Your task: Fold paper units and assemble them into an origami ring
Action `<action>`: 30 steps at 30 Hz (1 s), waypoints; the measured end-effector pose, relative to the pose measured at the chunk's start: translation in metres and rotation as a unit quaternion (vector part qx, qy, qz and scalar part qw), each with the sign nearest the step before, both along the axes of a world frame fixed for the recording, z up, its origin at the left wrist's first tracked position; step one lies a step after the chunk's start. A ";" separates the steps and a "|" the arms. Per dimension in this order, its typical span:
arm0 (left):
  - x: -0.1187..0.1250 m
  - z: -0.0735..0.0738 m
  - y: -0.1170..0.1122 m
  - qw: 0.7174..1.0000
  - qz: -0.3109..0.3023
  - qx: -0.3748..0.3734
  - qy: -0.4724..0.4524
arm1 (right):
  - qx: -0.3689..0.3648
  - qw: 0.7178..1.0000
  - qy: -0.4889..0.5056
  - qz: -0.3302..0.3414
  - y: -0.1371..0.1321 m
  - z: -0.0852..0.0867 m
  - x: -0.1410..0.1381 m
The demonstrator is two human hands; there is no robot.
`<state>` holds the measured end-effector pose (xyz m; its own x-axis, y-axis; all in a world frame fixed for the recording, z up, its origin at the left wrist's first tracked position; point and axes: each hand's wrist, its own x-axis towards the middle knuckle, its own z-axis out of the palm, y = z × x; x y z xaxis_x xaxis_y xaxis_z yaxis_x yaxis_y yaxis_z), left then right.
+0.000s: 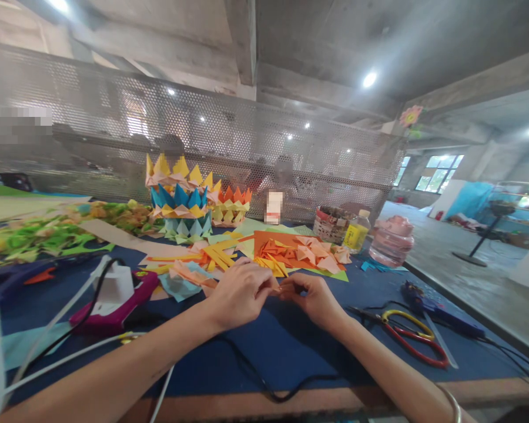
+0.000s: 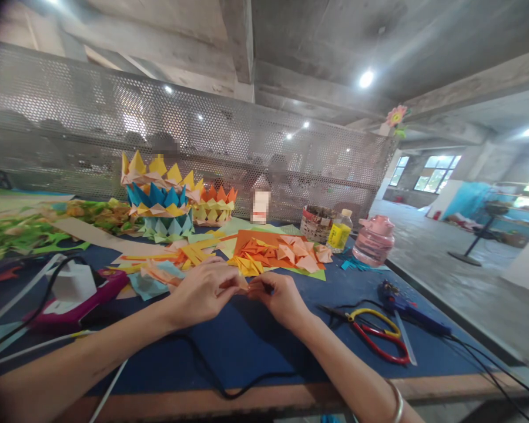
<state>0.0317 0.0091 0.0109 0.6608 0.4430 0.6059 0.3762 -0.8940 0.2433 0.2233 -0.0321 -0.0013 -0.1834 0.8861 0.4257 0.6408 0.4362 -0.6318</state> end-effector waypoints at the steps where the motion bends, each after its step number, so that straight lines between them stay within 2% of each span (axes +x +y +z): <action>1: 0.000 0.000 0.000 1.000 0.000 0.001 0.000 | -0.004 1.000 -0.002 0.001 0.000 0.000 0.000; 6: -0.001 0.000 -0.002 1.000 0.008 0.008 0.017 | -0.008 1.000 -0.016 -0.004 -0.003 0.001 -0.002; 11: -0.001 0.000 -0.004 0.998 0.043 0.030 0.018 | 0.015 0.999 -0.042 -0.002 -0.007 0.003 -0.005; 19: 0.002 -0.003 0.000 0.997 0.021 0.020 0.070 | 0.075 0.993 -0.093 0.012 -0.007 0.000 -0.011; 30: 0.001 -0.002 0.000 0.999 0.020 0.015 0.041 | 0.032 0.993 -0.114 0.000 -0.004 -0.002 -0.010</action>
<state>0.0326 0.0088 0.0086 0.6913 0.4522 0.5635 0.4288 -0.8845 0.1837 0.2131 -0.0366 -0.0036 -0.2809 0.8591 0.4279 0.7645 0.4698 -0.4414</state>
